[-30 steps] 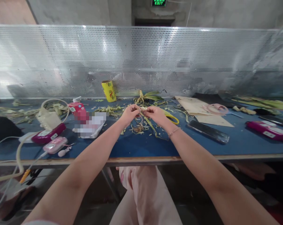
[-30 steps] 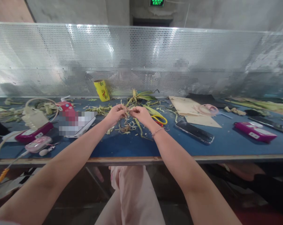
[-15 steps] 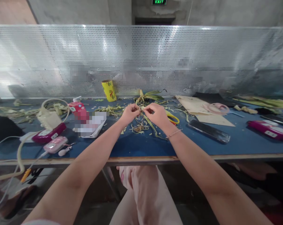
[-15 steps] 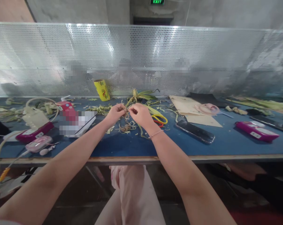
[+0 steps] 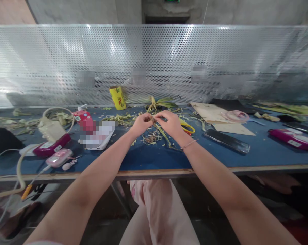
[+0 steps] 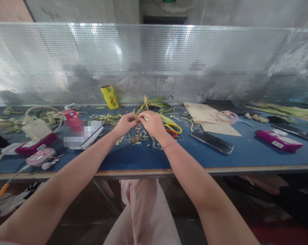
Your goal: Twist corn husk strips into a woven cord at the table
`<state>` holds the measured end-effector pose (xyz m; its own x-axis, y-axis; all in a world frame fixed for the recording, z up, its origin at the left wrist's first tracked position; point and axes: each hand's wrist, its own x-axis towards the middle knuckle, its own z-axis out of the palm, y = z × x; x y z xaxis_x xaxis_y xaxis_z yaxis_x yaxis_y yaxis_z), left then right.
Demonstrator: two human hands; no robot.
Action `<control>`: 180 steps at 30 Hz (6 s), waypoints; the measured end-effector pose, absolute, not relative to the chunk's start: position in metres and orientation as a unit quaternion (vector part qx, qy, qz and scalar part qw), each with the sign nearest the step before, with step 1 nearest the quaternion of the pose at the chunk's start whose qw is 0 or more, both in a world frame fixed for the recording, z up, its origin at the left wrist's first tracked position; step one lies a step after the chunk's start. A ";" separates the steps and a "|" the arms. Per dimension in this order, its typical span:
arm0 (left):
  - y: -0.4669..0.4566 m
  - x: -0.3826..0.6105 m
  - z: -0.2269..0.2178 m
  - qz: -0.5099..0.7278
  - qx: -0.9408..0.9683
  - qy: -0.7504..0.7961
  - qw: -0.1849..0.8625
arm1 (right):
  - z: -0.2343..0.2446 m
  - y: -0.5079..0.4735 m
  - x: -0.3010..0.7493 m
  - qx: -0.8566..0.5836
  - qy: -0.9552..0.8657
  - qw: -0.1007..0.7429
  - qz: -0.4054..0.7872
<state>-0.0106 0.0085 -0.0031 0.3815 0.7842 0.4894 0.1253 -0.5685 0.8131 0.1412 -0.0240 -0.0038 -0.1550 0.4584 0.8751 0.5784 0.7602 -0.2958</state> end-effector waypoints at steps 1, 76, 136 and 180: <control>0.009 -0.011 -0.004 0.467 0.755 0.297 0.351 | -0.004 -0.024 0.140 -0.356 -0.746 0.562 -0.031; 0.002 -0.004 -0.002 0.446 0.736 0.326 0.392 | -0.010 -0.013 0.141 -0.392 -0.741 0.545 -0.002; 0.001 -0.004 -0.005 0.437 0.620 0.276 0.591 | -0.002 -0.022 0.143 -0.333 -0.777 0.535 0.010; -0.003 -0.005 -0.002 0.406 0.614 0.296 0.608 | -0.003 -0.020 0.156 -0.318 -0.846 0.427 -0.014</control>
<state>-0.0052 -0.0032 -0.0022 0.4949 0.8576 0.1397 -0.1310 -0.0853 0.9877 0.1559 -0.0198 -0.0033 -0.4331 0.5267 0.7315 0.5504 0.7972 -0.2481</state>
